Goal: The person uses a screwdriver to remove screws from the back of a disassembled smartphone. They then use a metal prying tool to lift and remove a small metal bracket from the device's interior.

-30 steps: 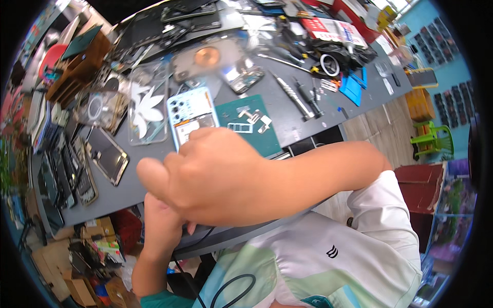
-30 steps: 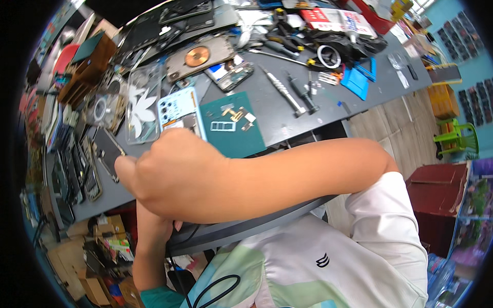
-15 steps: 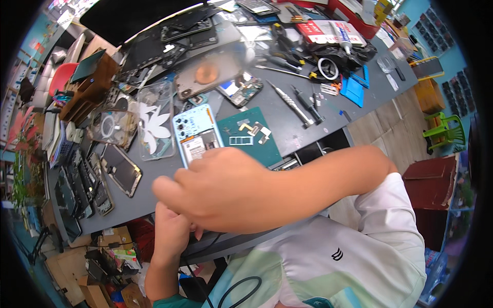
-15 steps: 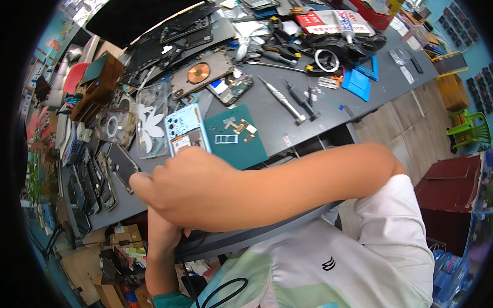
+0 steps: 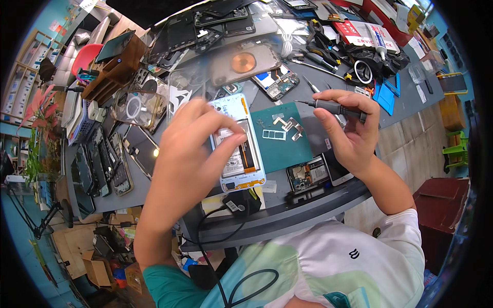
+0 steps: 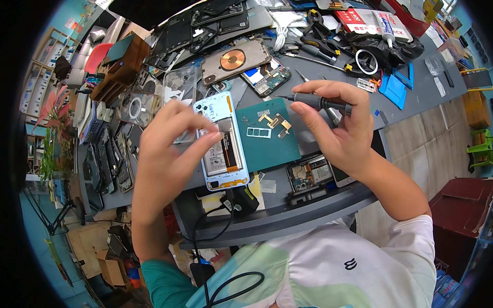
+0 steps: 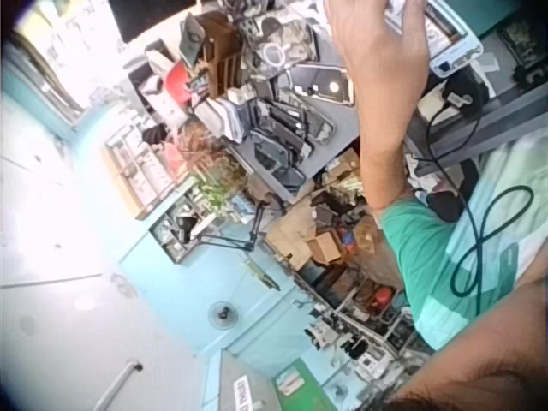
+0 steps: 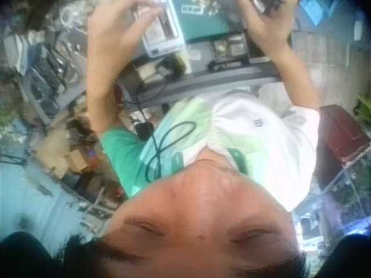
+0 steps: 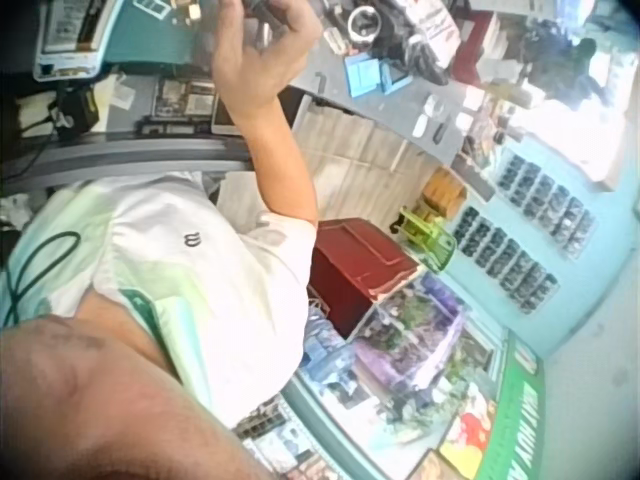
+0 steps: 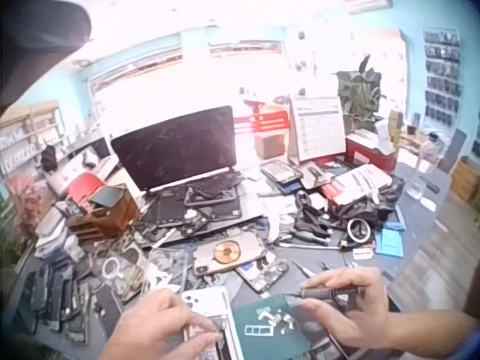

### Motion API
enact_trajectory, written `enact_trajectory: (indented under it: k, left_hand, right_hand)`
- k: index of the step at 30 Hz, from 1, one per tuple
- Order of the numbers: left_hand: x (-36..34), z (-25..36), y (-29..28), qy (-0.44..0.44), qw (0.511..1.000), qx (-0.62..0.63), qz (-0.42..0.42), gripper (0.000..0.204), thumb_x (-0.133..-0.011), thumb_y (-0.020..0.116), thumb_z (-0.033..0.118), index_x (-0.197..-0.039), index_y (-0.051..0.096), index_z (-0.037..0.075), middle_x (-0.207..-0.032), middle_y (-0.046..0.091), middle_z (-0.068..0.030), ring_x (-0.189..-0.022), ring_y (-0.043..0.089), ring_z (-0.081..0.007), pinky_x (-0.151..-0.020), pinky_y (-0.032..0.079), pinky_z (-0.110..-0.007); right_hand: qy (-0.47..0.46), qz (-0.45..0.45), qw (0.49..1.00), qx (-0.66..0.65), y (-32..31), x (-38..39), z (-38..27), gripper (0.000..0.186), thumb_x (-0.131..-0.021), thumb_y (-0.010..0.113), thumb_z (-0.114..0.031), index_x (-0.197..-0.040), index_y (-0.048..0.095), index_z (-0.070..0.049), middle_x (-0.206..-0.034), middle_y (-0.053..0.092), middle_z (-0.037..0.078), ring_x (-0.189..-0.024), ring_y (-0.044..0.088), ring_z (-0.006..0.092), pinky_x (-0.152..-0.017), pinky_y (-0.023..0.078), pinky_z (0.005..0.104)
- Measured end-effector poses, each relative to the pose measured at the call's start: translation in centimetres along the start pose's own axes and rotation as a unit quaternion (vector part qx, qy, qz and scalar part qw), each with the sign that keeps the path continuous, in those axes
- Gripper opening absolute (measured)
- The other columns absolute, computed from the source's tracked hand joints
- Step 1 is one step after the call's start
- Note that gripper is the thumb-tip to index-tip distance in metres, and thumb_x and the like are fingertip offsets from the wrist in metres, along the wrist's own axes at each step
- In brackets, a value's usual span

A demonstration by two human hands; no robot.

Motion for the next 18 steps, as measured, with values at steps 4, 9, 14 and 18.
enact_trajectory:
  k: [4, 9, 14, 18]
  left_hand:
    - [-3.9, -0.6, 2.9, -0.002, 0.995, -0.020, -0.097, 0.012, -0.094, 0.085, 0.010, -0.102, 0.081, 0.003, -0.105, 0.065, -0.0113, -0.110, 0.064, -0.0314, -0.097, 0.051, -0.043]
    - [-4.8, -1.1, 4.4, 0.006, 0.992, -0.040, -0.117, 0.012, -0.095, 0.084, 0.011, -0.102, 0.080, 0.003, -0.106, 0.065, -0.0116, -0.111, 0.064, -0.0324, -0.098, 0.052, -0.043]
    - [-4.6, -1.5, 4.7, 0.006, 0.991, -0.049, -0.125, 0.011, -0.097, 0.084, 0.011, -0.101, 0.078, 0.002, -0.107, 0.065, -0.0119, -0.111, 0.063, -0.0322, -0.096, 0.052, -0.044]
    - [-4.3, -1.5, 4.7, 0.019, 0.994, -0.041, -0.102, 0.011, -0.098, 0.083, 0.011, -0.101, 0.077, 0.002, -0.105, 0.066, -0.0116, -0.107, 0.064, -0.0324, -0.094, 0.052, -0.043]
  right_hand:
    - [-0.012, 0.004, 1.000, -0.007, 0.0, 0.4, 0.5, 0.053, -0.100, 0.085, 0.008, -0.135, 0.047, -0.003, -0.123, 0.079, 0.027, -0.108, 0.082, 0.0267, -0.094, 0.065, 0.0361]
    - [-0.008, -0.007, 1.000, -0.008, -0.1, 0.7, 0.8, 0.053, -0.099, 0.085, 0.008, -0.135, 0.047, -0.003, -0.123, 0.079, 0.027, -0.108, 0.082, 0.0278, -0.092, 0.064, 0.0349]
    - [0.001, 0.002, 1.000, -0.022, 0.0, 0.7, 0.8, 0.053, -0.099, 0.084, 0.008, -0.135, 0.047, -0.003, -0.123, 0.079, 0.028, -0.108, 0.082, 0.0277, -0.092, 0.065, 0.0348]
    - [0.010, 0.005, 1.000, -0.025, 0.0, 0.7, 0.9, 0.052, -0.100, 0.084, 0.009, -0.135, 0.047, -0.003, -0.123, 0.078, 0.028, -0.108, 0.082, 0.0269, -0.092, 0.065, 0.0350]
Point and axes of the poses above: each hand's wrist, its own x-axis away from the middle knuckle, its own y-axis out of the palm, z = x × y, the point moved 3 cm from there along -x, towards the middle knuckle
